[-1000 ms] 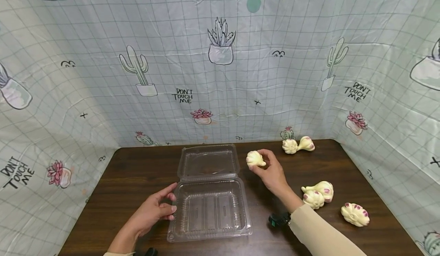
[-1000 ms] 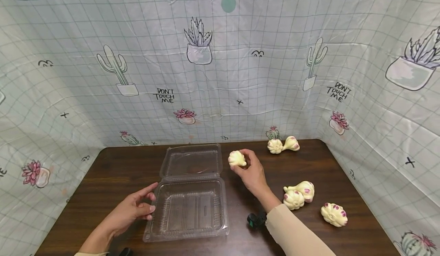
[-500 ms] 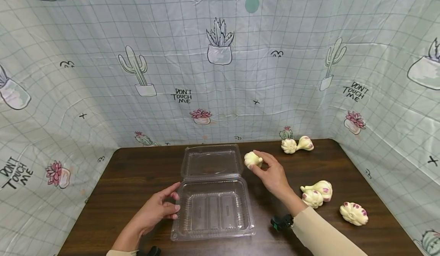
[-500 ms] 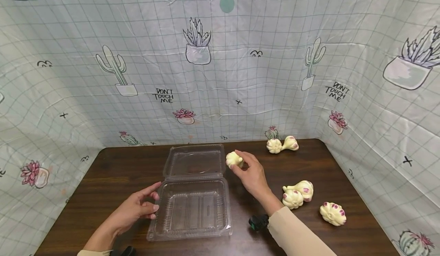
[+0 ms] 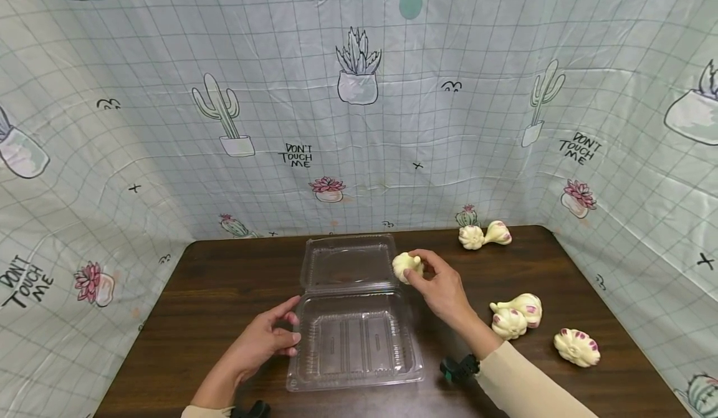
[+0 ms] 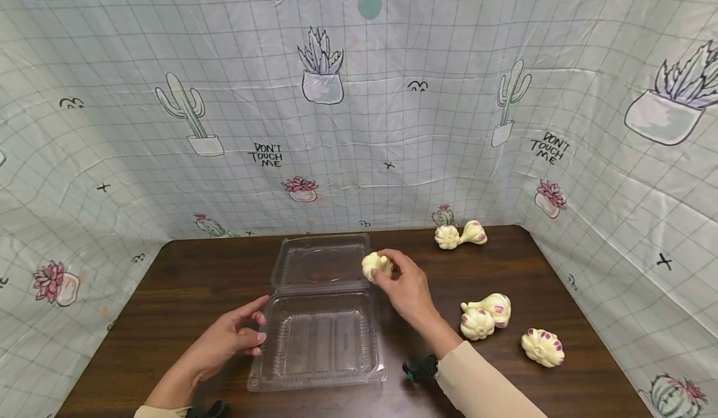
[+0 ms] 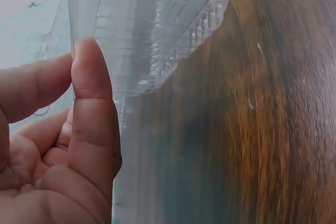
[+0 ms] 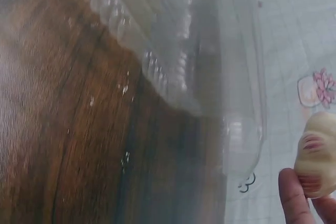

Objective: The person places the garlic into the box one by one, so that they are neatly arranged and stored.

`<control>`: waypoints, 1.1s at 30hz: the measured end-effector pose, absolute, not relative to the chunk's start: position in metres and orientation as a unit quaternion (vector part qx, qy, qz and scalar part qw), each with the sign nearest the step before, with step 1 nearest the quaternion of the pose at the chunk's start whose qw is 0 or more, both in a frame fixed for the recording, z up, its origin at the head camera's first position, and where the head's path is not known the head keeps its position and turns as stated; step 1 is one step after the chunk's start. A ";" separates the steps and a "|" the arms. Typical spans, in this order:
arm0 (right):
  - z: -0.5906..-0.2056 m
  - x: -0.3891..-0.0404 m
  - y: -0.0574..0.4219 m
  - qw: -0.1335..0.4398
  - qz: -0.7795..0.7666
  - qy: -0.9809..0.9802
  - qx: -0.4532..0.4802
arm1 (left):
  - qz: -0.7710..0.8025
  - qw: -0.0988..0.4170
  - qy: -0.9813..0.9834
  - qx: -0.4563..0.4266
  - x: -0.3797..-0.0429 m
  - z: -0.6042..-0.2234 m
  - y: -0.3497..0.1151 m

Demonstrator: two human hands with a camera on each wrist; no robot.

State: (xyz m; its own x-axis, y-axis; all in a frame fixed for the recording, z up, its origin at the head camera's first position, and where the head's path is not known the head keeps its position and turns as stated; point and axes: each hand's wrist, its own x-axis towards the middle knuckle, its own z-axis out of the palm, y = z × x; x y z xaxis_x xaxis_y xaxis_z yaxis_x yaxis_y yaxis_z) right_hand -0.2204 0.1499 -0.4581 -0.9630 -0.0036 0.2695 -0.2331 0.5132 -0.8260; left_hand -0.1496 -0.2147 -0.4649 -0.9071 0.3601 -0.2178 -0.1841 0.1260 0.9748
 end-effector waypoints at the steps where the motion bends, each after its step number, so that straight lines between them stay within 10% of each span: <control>1: -0.457 -0.220 0.149 0.116 0.486 -0.864 0.066 | 0.658 0.206 0.722 0.059 -0.150 -0.465 -0.214; 33: -0.434 -0.178 0.100 0.066 0.479 -0.870 0.096 | 0.674 0.196 0.710 0.063 -0.151 -0.466 -0.182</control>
State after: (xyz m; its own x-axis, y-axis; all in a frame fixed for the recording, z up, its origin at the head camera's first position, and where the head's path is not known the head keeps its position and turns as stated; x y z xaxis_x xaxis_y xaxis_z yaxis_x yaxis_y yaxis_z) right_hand -0.1780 0.1004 -0.4343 -0.9729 -0.1044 0.2065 -0.2304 0.5218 -0.8214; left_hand -0.1508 -0.1820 -0.4658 -0.9151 0.3534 -0.1941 -0.1755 0.0842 0.9809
